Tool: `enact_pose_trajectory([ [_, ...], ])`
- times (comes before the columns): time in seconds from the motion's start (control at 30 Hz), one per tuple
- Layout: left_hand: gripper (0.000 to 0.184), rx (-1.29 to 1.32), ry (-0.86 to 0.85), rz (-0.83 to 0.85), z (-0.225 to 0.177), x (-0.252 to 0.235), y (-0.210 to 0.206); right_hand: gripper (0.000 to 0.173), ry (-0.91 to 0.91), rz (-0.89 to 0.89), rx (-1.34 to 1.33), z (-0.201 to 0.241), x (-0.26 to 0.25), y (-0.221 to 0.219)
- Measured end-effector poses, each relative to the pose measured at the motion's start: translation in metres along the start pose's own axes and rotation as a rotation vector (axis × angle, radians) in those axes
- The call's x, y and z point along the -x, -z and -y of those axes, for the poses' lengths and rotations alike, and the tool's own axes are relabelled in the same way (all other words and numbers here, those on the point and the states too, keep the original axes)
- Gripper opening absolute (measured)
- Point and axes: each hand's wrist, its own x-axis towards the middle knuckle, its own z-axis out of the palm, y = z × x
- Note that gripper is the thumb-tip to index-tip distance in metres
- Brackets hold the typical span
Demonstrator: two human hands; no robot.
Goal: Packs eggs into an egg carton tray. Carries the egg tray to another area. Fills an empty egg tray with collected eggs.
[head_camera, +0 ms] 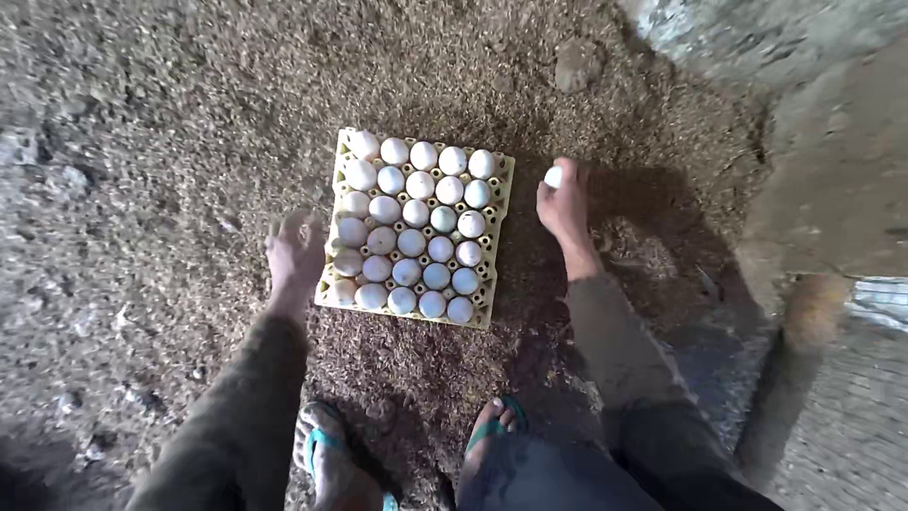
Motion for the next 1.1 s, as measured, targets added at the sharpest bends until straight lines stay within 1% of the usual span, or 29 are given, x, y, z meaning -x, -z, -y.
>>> enact_pose_trajectory([
  [0.07,0.056,0.079,0.084,0.088,0.009,-0.021,-0.004,0.053,0.055,-0.004,0.123,0.008,-0.043,-0.005],
  [0.13,0.061,0.116,0.127,0.151,0.014,-0.031,-0.013,0.051,0.084,0.034,0.213,0.013,-0.065,-0.004],
  [0.17,0.059,0.091,0.131,0.161,0.009,-0.031,-0.015,0.051,0.102,0.037,0.244,0.013,-0.067,-0.002],
  [0.23,0.055,0.034,0.146,0.135,0.001,-0.027,-0.018,0.051,0.123,-0.031,0.265,0.017,-0.049,0.006],
  [0.3,0.052,-0.008,0.161,0.091,-0.001,-0.026,-0.019,0.046,0.157,-0.114,0.182,0.020,-0.005,0.010],
  [0.33,0.052,-0.015,0.165,0.080,-0.002,-0.025,-0.020,0.042,0.145,-0.073,0.130,0.021,0.024,0.010],
  [0.37,0.053,-0.018,0.168,0.081,-0.004,-0.024,-0.020,0.039,0.099,0.006,0.102,0.021,0.049,0.005],
  [0.43,0.058,-0.026,0.187,0.092,-0.010,-0.025,-0.018,0.041,-0.044,0.224,0.012,0.024,0.088,-0.008],
  [0.47,0.060,-0.032,0.200,0.093,-0.013,-0.025,-0.018,0.040,-0.100,0.275,-0.035,0.025,0.102,-0.017],
  [0.53,0.060,-0.045,0.235,0.099,-0.019,-0.024,-0.017,0.036,-0.163,0.257,-0.121,0.029,0.120,-0.031],
  [0.67,0.059,-0.044,0.280,0.106,-0.024,-0.020,-0.012,0.036,-0.284,0.274,-0.221,0.045,0.123,-0.027],
  [0.73,0.061,-0.035,0.278,0.149,-0.024,-0.015,-0.010,0.036,-0.333,0.277,-0.279,0.048,0.119,-0.022],
  [0.83,0.071,0.049,0.281,0.216,-0.009,-0.003,-0.015,0.040,-0.420,0.245,-0.374,0.044,0.115,-0.024],
  [0.93,0.073,0.199,0.328,0.211,0.007,0.018,-0.026,0.047,-0.492,0.233,-0.480,0.037,0.110,-0.025],
  [1.0,0.072,0.314,0.360,0.166,0.012,0.036,-0.034,0.049,-0.492,0.226,-0.470,0.038,0.110,-0.022],
  [1.1,0.073,0.431,0.414,0.101,0.011,0.058,-0.041,0.055,-0.450,0.186,-0.284,0.047,0.117,-0.003],
])
